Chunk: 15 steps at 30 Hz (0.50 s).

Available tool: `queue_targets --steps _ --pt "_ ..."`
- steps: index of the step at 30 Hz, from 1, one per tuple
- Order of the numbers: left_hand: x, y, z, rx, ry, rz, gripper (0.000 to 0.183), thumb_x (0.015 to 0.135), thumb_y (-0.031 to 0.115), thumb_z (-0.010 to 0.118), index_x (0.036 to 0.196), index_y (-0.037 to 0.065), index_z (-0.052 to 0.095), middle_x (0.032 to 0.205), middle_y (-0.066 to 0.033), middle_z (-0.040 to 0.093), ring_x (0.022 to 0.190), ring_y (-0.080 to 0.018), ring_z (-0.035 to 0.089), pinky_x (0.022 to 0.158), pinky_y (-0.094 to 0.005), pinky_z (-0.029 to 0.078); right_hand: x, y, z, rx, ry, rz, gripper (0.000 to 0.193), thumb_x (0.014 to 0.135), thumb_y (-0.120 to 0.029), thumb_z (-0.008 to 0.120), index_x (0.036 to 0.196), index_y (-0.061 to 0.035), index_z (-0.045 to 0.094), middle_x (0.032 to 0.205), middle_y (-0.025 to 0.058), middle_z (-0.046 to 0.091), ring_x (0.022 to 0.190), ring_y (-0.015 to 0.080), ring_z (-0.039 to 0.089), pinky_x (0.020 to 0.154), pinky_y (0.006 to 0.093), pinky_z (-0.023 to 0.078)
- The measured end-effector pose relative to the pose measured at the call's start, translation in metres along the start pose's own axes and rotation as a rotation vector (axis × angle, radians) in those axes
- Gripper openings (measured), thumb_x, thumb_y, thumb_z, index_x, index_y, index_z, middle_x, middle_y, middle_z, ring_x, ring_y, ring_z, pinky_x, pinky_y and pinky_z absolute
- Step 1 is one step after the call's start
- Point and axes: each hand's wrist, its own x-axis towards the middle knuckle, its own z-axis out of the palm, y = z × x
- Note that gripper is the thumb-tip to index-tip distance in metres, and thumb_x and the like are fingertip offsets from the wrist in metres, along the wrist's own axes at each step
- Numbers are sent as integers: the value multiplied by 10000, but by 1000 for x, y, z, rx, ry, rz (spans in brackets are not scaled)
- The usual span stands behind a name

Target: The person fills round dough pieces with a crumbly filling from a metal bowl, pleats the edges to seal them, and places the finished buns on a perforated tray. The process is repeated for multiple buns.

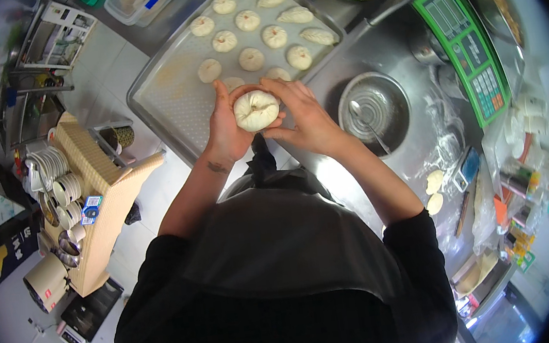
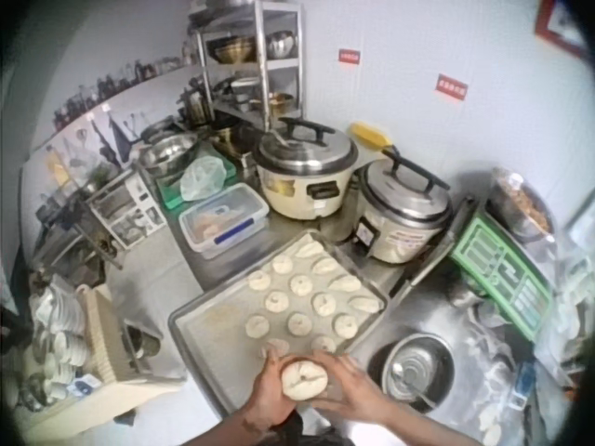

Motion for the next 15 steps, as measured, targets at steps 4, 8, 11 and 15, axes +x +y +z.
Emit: queue_targets --steps 4,8,11,15 --pt "12 26 -28 -40 122 76 780 977 691 216 1212 18 532 1143 -150 630 1030 -309 658 900 -469 559 49 9 29 -9 -91 -61 880 675 -131 848 1447 -93 425 1283 116 581 1166 339 506 1026 436 372" --pt "35 60 -58 5 220 157 753 979 688 225 1193 32 525 1163 -150 615 1111 -263 618 963 -438 529 104 25 62 141 -156 23 834 703 -85 814 1444 -96 433 1236 121 596 1137 312 523 935 372 452" --pt "54 96 -83 167 220 124 823 953 735 182 1223 39 528 1203 -132 617 1161 -265 598 983 -478 497 149 46 90 241 -117 -64 840 720 -32 801 1461 -113 413 1243 132 592 1160 311 559 961 370 479" --pt "75 129 -117 414 365 43 828 949 752 169 1194 55 541 1091 -76 619 954 -198 598 824 -412 500 199 75 123 376 -170 -5 835 731 37 772 1461 -128 402 1301 129 573 1208 296 568 1013 378 479"
